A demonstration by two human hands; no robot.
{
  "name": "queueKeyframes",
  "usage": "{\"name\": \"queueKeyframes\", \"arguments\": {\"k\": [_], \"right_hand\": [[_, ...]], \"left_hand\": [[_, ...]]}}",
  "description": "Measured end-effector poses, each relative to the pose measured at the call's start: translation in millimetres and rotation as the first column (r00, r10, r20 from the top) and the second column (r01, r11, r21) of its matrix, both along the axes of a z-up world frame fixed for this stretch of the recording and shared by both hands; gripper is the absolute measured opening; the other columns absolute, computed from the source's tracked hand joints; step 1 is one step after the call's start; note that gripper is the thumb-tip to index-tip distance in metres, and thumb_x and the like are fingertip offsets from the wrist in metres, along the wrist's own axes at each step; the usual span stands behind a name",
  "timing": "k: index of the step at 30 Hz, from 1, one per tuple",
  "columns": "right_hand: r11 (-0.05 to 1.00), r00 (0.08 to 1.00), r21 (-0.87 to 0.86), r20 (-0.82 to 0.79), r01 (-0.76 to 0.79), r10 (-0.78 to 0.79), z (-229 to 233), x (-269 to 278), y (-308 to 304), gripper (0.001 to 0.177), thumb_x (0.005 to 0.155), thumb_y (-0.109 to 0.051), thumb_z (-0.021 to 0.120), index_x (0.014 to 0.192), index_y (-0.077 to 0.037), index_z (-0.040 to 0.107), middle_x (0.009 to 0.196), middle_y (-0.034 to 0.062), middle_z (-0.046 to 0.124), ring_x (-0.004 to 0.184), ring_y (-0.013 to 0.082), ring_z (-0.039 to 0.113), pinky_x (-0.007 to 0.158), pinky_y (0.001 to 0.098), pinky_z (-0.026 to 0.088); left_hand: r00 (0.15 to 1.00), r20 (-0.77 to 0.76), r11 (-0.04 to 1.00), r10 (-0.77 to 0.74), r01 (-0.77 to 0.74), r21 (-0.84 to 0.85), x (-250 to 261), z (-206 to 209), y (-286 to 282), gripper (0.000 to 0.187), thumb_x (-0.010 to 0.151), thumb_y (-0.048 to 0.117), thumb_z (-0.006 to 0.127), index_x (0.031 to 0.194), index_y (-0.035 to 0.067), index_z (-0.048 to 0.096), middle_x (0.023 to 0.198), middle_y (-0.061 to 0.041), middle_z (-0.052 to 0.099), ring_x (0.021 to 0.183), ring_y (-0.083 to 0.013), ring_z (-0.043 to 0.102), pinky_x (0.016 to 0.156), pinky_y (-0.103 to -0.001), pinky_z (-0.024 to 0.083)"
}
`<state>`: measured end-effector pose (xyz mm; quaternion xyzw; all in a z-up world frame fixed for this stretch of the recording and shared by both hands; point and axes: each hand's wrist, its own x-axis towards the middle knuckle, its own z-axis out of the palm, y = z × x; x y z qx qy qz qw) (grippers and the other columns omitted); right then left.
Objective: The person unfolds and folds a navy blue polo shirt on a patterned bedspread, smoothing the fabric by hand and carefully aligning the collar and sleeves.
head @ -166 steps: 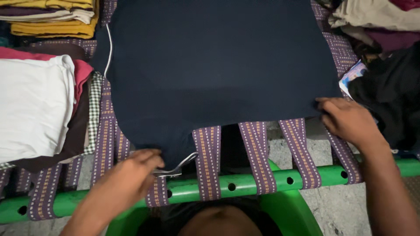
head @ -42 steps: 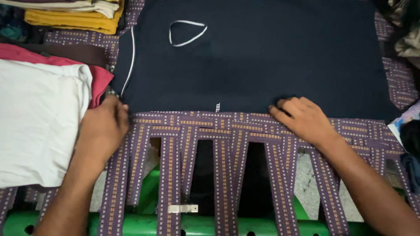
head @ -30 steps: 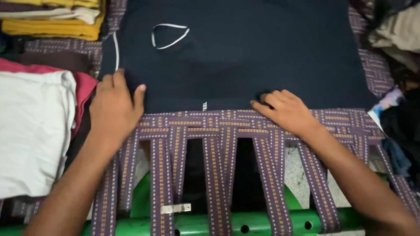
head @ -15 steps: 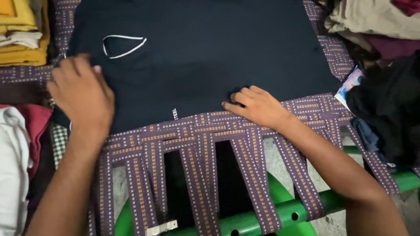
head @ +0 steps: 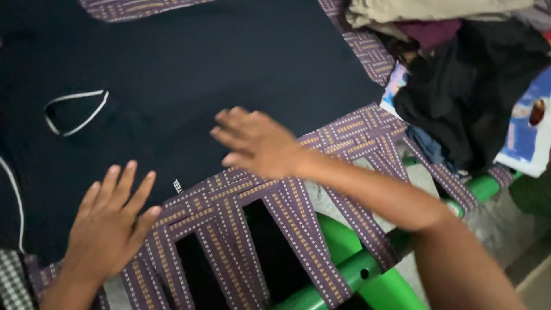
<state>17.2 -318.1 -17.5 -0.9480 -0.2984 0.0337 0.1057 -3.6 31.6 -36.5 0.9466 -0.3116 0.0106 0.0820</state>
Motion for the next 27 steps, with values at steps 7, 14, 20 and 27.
{"name": "queueKeyframes", "arguments": {"k": [7,14,20,27], "right_hand": [[0.859,0.854,-0.005,0.104,0.513,-0.509,-12,35,-210,0.069,0.108,-0.044,0.041,0.159,0.002,0.032,0.166,0.0262,0.028,0.153,0.0418,0.025,0.122,0.0521,0.023],[0.909,0.869,-0.043,0.318,0.414,-0.38,-3,11,-149,0.075,0.103,-0.044,0.056,0.156,0.005,0.036,0.158,0.0308,0.034,0.146,0.0478,0.032,0.118,0.0583,0.028],[0.999,0.968,0.035,0.251,-0.023,0.013,-9,-19,-85,0.067,0.101,-0.049,0.057,0.151,-0.005,0.049,0.16,0.0247,0.038,0.147,0.043,0.034,0.116,0.0548,0.028],[0.837,0.776,0.052,0.347,0.544,-0.526,-13,13,-259,0.073,0.108,-0.054,0.057,0.147,0.007,0.051,0.148,0.0326,0.048,0.138,0.0484,0.043,0.111,0.0537,0.034]], "left_hand": [[1.0,0.002,0.999,0.028,-0.028,-0.029,-3,-2,1,0.064,0.098,0.054,0.038,0.148,0.017,0.05,0.16,-0.016,0.04,0.151,-0.0373,0.029,0.119,-0.054,0.023],[0.999,0.02,0.988,0.031,-0.028,-0.15,-9,11,-23,0.066,0.096,0.061,0.04,0.137,0.01,0.054,0.159,-0.021,0.039,0.151,-0.0371,0.032,0.121,-0.054,0.025],[0.996,-0.047,0.995,-0.078,0.075,-0.06,3,-5,-15,0.065,0.098,0.055,0.037,0.147,0.014,0.05,0.159,-0.017,0.038,0.15,-0.0341,0.029,0.118,-0.053,0.021],[0.995,-0.071,0.994,-0.07,0.064,-0.092,3,-14,11,0.066,0.1,0.054,0.034,0.149,0.012,0.046,0.161,-0.016,0.036,0.153,-0.0318,0.025,0.12,-0.053,0.018]]}}
